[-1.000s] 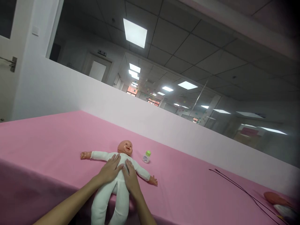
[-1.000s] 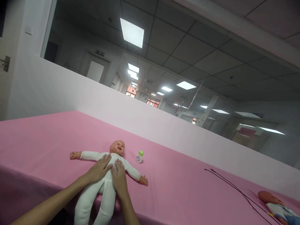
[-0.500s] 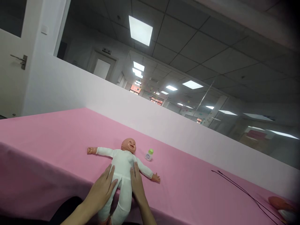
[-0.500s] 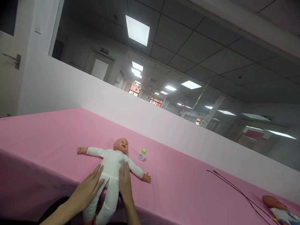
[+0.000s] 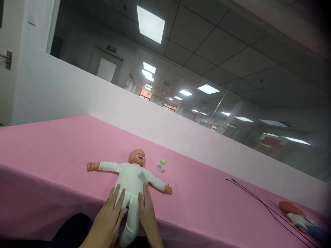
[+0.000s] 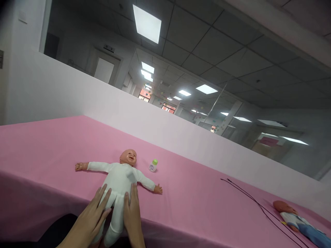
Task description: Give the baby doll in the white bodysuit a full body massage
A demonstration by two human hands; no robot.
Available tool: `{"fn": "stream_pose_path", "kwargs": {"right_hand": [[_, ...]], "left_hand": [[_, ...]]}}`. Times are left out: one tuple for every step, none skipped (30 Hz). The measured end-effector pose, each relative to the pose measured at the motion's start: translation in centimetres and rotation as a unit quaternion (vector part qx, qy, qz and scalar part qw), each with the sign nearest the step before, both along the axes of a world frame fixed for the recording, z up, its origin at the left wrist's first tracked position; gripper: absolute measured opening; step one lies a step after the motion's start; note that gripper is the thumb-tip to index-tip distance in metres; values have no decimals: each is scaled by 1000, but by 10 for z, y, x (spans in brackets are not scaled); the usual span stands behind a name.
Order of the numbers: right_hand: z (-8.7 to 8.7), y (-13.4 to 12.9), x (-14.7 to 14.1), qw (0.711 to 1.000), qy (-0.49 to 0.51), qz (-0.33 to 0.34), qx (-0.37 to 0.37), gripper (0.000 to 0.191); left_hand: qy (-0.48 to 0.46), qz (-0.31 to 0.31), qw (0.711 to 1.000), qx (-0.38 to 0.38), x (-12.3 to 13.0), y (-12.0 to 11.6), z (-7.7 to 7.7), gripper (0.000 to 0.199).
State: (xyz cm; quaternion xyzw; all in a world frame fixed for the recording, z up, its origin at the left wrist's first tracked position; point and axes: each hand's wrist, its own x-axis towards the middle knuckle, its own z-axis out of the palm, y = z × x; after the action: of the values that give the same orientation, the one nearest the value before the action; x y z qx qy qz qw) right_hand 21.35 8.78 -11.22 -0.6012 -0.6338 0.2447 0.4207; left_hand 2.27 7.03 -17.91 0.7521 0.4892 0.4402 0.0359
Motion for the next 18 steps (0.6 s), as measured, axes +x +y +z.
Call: {"fn": "stream_pose_path", "kwargs": {"right_hand": [[2, 1, 0, 1000, -9, -4, 5, 81], [4, 3, 0, 1000, -18, -6, 11, 80], [6, 5, 1, 1000, -25, -5, 18, 78], [9, 7, 1, 999, -29, -1, 24, 77], [12, 10, 1, 999, -29, 7, 27, 75], [15, 14, 1, 999, -28, 16, 26, 73], [18, 17, 1, 999, -25, 23, 23, 72], [21, 21, 1, 999, -24, 26, 18, 72], [23, 25, 2, 999, -23, 24, 13, 72], [26, 29, 2, 1000, -22, 20, 8, 73], [28, 33, 3, 1000, -22, 14, 6, 73], [31, 37, 4, 1000, -23, 8, 8, 73], [33, 41, 6, 1000, -25, 3, 14, 70], [35, 44, 8, 999, -29, 1, 27, 66], [36, 46, 10, 998, -35, 0, 44, 61], [37, 48, 13, 997, -43, -4, 64, 56], [38, 48, 15, 995, -52, -13, 79, 50], [37, 49, 18, 994, -60, -26, 86, 46]], "left_hand": [[6, 0, 1000, -1, -1, 3, 4, 63], [12, 0, 1000, -2, -2, 7, 8, 62], [18, -2, 1000, -4, -2, 12, 14, 61], [23, -6, 1000, -7, -2, 19, 20, 61], [26, -11, 1000, -11, -2, 26, 27, 61], [30, -17, 999, -19, -1, 35, 33, 62], [35, -24, 999, -30, 0, 43, 40, 62], [41, -31, 998, -45, 1, 52, 48, 63], [47, -37, 996, -62, 1, 61, 55, 64], [54, -42, 994, -80, 1, 69, 62, 66], [60, -47, 992, -97, 2, 76, 70, 66], [66, -48, 991, -110, 2, 81, 78, 66], [71, -45, 989, -119, 2, 85, 86, 65], [75, -37, 989, -125, 1, 88, 94, 63], [80, -25, 988, -129, 1, 89, 102, 61], [88, -9, 987, -131, 0, 89, 109, 58], [98, 7, 987, -129, 0, 88, 115, 54], [109, 23, 986, -125, -1, 87, 119, 51]]}}
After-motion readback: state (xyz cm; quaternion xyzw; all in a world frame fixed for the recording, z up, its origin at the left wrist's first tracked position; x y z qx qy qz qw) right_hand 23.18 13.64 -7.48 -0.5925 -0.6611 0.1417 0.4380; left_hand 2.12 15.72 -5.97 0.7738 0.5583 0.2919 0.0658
